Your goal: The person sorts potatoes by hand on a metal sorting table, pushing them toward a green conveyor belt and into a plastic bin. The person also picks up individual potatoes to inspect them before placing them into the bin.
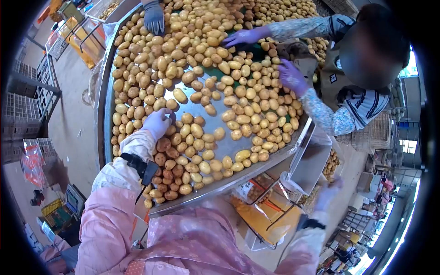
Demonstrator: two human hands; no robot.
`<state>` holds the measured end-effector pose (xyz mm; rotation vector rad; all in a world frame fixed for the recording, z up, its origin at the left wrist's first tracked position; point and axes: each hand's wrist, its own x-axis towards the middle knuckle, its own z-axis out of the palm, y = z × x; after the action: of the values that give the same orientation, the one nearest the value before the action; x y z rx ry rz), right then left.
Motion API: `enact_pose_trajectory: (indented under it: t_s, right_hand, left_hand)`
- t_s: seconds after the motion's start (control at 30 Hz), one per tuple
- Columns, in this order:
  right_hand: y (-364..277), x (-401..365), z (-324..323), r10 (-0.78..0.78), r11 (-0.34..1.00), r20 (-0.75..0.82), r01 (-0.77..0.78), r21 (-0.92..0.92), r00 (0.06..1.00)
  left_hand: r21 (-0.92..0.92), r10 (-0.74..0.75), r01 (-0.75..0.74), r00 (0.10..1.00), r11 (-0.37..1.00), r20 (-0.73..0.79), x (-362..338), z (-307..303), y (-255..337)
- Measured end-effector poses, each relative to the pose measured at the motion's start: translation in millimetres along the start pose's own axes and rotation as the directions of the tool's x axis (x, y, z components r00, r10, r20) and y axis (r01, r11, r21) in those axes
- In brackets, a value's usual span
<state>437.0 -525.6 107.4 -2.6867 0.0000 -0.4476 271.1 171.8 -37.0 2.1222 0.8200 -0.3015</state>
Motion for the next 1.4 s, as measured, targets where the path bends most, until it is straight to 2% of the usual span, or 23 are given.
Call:
enact_pose_trajectory:
  t_s: [0.07, 0.17, 0.2, 0.27, 0.3, 0.37, 0.4, 0.47, 0.57, 0.67, 0.77, 0.8, 0.83, 0.9, 1.0, 1.03, 1.07, 1.1, 1.17, 1.23, 1.3, 1.33, 1.4]
  right_hand:
    - [99.7, 12.2, -33.7, 0.013, 0.805, -0.222, -0.142, -0.576, 0.975]
    - [86.6, -0.3, -21.1, 0.054, 0.941, -0.18, -0.11, -0.319, 0.982]
    - [39.6, -18.3, 5.4, 0.203, 0.951, 0.069, -0.213, 0.222, 0.977]
    - [-70.4, -76.0, 78.3, 0.1, 0.769, 0.352, -0.297, 0.566, 0.931]
    - [-125.4, -105.0, 114.4, 0.046, 0.632, 0.481, -0.398, 0.665, 0.876]
    - [-214.4, -141.0, 161.2, -0.304, 0.857, 0.487, 0.012, 0.515, 0.819]
    - [-258.9, -158.9, 184.7, -0.465, 0.855, 0.467, 0.244, 0.458, 0.752]
    - [-295.5, -185.8, 239.8, -0.43, 0.899, 0.611, 0.376, 0.224, 0.665]
    - [-340.6, -173.1, 239.9, -0.278, 0.942, 0.741, 0.326, 0.085, 0.611]
    - [-323.7, -152.8, 250.6, -0.147, 0.989, 0.876, 0.091, 0.119, 0.459]
    - [-305.1, -169.3, 226.7, -0.278, 0.937, 0.709, 0.021, 0.348, 0.648]
    - [-289.7, -165.5, 202.5, -0.307, 0.912, 0.627, 0.033, 0.408, 0.716]
    - [-272.8, -161.8, 171.0, -0.305, 0.913, 0.546, 0.077, 0.401, 0.78]
    - [-247.0, -169.3, 112.2, -0.321, 0.906, 0.384, 0.162, 0.392, 0.865]
    - [-126.2, -166.9, 51.8, -0.138, 0.911, 0.231, 0.032, 0.41, 0.963]
    - [-113.7, -148.1, 10.4, 0.054, 0.959, 0.255, -0.122, 0.257, 0.965]
    - [-102.3, -136.1, -15.1, 0.278, 0.832, 0.138, -0.31, 0.461, 0.951]
    - [-50.5, -130.2, -29.4, 0.477, 0.816, -0.009, -0.439, 0.377, 0.879]
    - [-16.9, -140.5, -42.1, 0.663, 0.701, -0.091, -0.575, 0.422, 0.743]
    - [-28.5, -165.3, -25.1, 0.614, 0.497, 0.187, -0.56, 0.663, 0.767]
    - [-10.3, -205.4, 15.9, 0.426, 0.112, 0.549, -0.644, 0.757, 0.719]
    - [-78.9, -210.5, 1.4, 0.314, 0.157, 0.686, -0.748, 0.644, 0.657]
    - [-222.4, -218.5, -30.1, 0.054, 0.363, 0.886, -0.836, 0.412, 0.46]
  left_hand:
    - [0.107, 0.077, -0.077, 0.997, 0.991, 0.009, -6.3, 5.3, 7.1]
    - [0.298, 0.137, -0.136, 0.99, 0.945, 0.02, -7.4, 16.2, 19.4]
    - [0.35, 0.122, -0.144, 0.989, 0.926, 0.085, -6.4, 17.9, 30.5]
    - [0.441, 0.085, -0.162, 0.978, 0.883, 0.189, -2.5, 14.4, 55.0]
    - [0.485, 0.153, -0.192, 0.981, 0.853, 0.119, -4.3, 21.5, 54.0]
    - [0.481, 0.185, -0.232, 0.972, 0.845, 0.144, -1.1, 28.6, 50.7]
    - [0.481, 0.205, -0.254, 0.967, 0.839, 0.152, -0.3, 28.6, 49.8]
    - [0.518, 0.235, -0.286, 0.958, 0.806, 0.164, -4.1, 24.0, 49.4]
    - [0.523, 0.211, -0.275, 0.961, 0.807, 0.18, -6.3, 21.7, 48.1]
    - [0.366, 0.261, -0.282, 0.959, 0.887, 0.108, -6.1, 23.4, 36.9]
    - [-0.191, 0.178, -0.186, 0.982, 0.964, -0.06, 4.2, 38.7, -20.2]
    - [-0.324, 0.227, -0.249, 0.968, 0.913, -0.106, -2.8, 30.6, -23.5]
    - [-0.473, 0.33, -0.435, 0.898, 0.766, -0.292, -13.3, 30.5, -30.8]
    - [-0.739, 0.057, -0.16, 0.985, 0.654, -0.163, -64.6, 0.1, -27.4]
    - [-0.747, 0.057, -0.223, 0.969, 0.626, -0.241, -117.0, -6.4, -56.7]
    - [-0.758, 0.048, -0.212, 0.971, 0.617, -0.233, -133.1, -2.0, -61.6]
    - [-0.77, 0.041, -0.202, 0.974, 0.606, -0.224, -146.5, 2.8, -63.4]
    - [-0.79, 0.023, -0.163, 0.982, 0.591, -0.186, -160.4, 11.0, -59.6]
    - [-0.794, 0.024, -0.092, 0.995, 0.601, -0.097, -184.3, 30.6, -34.0]
    - [-0.799, 0.091, -0.05, 0.996, 0.599, 0.006, -202.4, 59.5, 7.8]
    - [-0.806, 0.219, -0.027, 0.967, 0.591, 0.128, -225.8, 92.4, 55.0]
    - [-0.8, 0.291, -0.034, 0.94, 0.599, 0.178, -235.9, 108.7, 77.9]
    - [-0.618, 0.576, -0.391, 0.808, 0.681, 0.123, -241.9, 157.5, 99.0]
